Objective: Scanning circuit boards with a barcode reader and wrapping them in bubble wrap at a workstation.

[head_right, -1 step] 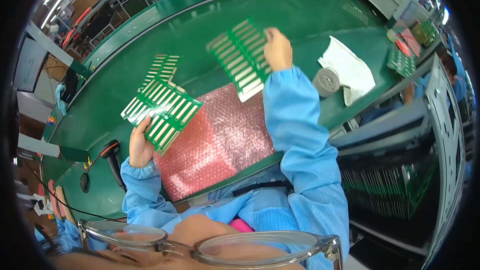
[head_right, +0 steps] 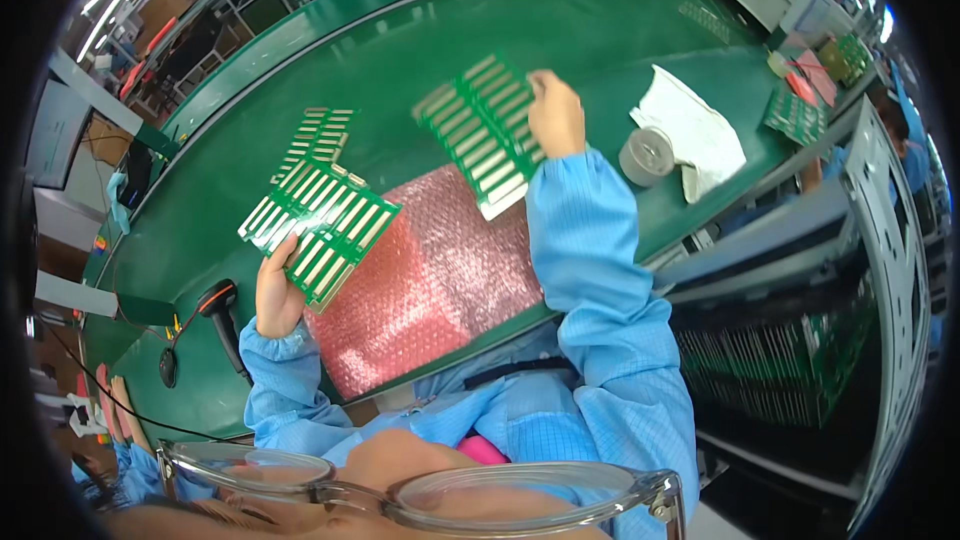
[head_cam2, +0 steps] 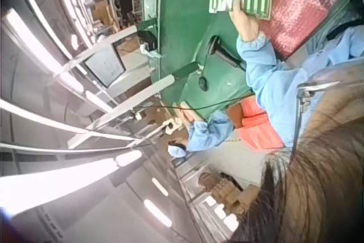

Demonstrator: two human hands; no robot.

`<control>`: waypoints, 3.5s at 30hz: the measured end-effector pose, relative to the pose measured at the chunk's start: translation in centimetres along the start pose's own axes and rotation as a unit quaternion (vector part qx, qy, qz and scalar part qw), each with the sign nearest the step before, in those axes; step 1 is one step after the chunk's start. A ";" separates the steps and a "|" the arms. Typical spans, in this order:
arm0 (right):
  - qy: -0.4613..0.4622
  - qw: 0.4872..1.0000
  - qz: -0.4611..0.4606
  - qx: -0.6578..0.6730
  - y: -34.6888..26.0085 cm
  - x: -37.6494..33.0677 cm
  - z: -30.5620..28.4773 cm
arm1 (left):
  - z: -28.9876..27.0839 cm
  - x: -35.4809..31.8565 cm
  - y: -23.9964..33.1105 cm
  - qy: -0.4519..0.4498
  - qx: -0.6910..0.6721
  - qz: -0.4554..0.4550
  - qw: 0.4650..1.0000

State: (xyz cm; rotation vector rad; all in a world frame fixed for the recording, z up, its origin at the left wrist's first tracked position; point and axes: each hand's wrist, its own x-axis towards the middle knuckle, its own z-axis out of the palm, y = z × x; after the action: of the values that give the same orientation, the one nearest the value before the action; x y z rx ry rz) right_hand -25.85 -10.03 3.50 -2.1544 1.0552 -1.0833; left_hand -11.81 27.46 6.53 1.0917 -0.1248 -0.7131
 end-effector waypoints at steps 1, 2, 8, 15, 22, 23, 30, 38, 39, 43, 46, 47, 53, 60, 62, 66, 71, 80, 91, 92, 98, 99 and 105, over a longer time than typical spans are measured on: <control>-0.029 0.999 0.033 -0.005 0.8 -2.1 -0.7 | 0.0 -0.6 -0.1 0.002 0.002 0.000 1.000; -0.031 0.999 0.040 -0.009 2.0 -3.2 -1.1 | -0.2 -1.1 -0.5 0.011 0.015 0.005 1.000; 0.078 0.947 -0.134 -0.281 4.4 -9.1 -2.8 | 0.9 -2.5 -1.5 -0.020 0.009 -0.007 1.000; -0.349 0.653 0.200 0.641 -6.5 -19.8 -3.8 | 4.5 -5.7 -5.1 -0.111 0.054 0.096 0.988; -0.125 0.737 0.250 0.616 0.2 -21.3 -7.5 | -2.7 -10.0 -5.7 -0.297 0.745 0.358 0.477; -0.149 0.742 0.275 0.593 0.3 -21.7 -8.4 | -3.9 -10.4 -6.2 -0.282 0.768 0.363 0.446; -0.326 0.694 0.351 0.538 1.3 -25.5 -9.5 | -5.4 -11.3 -7.4 -0.246 0.782 0.407 0.403; -0.324 0.684 0.344 0.555 -0.7 -27.8 -9.3 | -2.7 -11.3 -4.1 -0.247 0.804 0.224 0.492; -0.323 0.686 0.344 0.554 -0.7 -28.3 -9.3 | -2.2 -11.2 -3.8 -0.264 0.808 0.259 0.459; -0.283 0.687 0.381 0.551 -1.0 -30.4 -9.5 | -1.7 -11.1 -2.9 -0.302 0.802 0.332 0.394; -0.237 0.692 0.400 0.553 -1.5 -32.0 -9.5 | -1.2 -12.2 -2.6 -0.274 0.812 0.347 0.381; -0.229 0.683 0.400 0.567 -2.0 -32.4 -9.7 | -1.1 -12.7 -2.6 -0.250 0.821 0.348 0.377; -0.219 0.684 0.409 0.563 -3.3 -34.7 -9.8 | -2.1 -13.2 -3.6 -0.234 0.821 0.347 0.389; -0.212 0.673 0.395 0.589 -3.1 -35.8 -9.4 | -2.4 -13.7 -3.2 -0.259 0.787 0.340 0.445; -0.173 0.681 0.411 0.581 -3.6 -35.6 -9.8 | -2.6 -13.9 -3.2 -0.269 0.786 0.345 0.437; -0.186 0.687 0.380 0.591 -4.0 -35.9 -9.6 | -2.5 -14.2 -3.4 -0.260 0.805 0.361 0.393; -0.188 0.674 0.370 0.611 -5.3 -35.7 -7.2 | -2.7 -14.6 -4.1 -0.249 0.808 0.379 0.376; -0.225 0.645 0.343 0.645 -9.4 -33.5 -3.9 | -3.0 -14.9 -4.7 -0.230 0.822 0.389 0.346; -0.230 0.647 0.348 0.638 -10.8 -31.2 -1.1 | -3.4 -14.5 -4.9 -0.250 0.794 0.377 0.407; -0.225 0.634 0.352 0.651 -10.8 -31.2 -0.7 | -3.5 -14.4 -4.9 -0.250 0.795 0.373 0.407; -0.308 0.614 0.358 0.632 -9.7 -32.3 -0.1 | -4.4 -14.0 -5.3 -0.251 0.786 0.380 0.419; -0.307 0.615 0.356 0.632 -10.1 -32.2 -0.3 | -4.5 -14.0 -5.4 -0.251 0.784 0.382 0.421; -0.236 0.639 0.367 0.633 -11.8 -31.4 0.9 | -4.9 -14.4 -5.4 -0.240 0.790 0.383 0.414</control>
State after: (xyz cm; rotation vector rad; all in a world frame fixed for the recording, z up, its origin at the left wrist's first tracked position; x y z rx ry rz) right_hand -32.20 22.42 -2.37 -0.6173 0.4693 -0.4563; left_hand -23.36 38.22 3.19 2.2528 -2.0554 0.2775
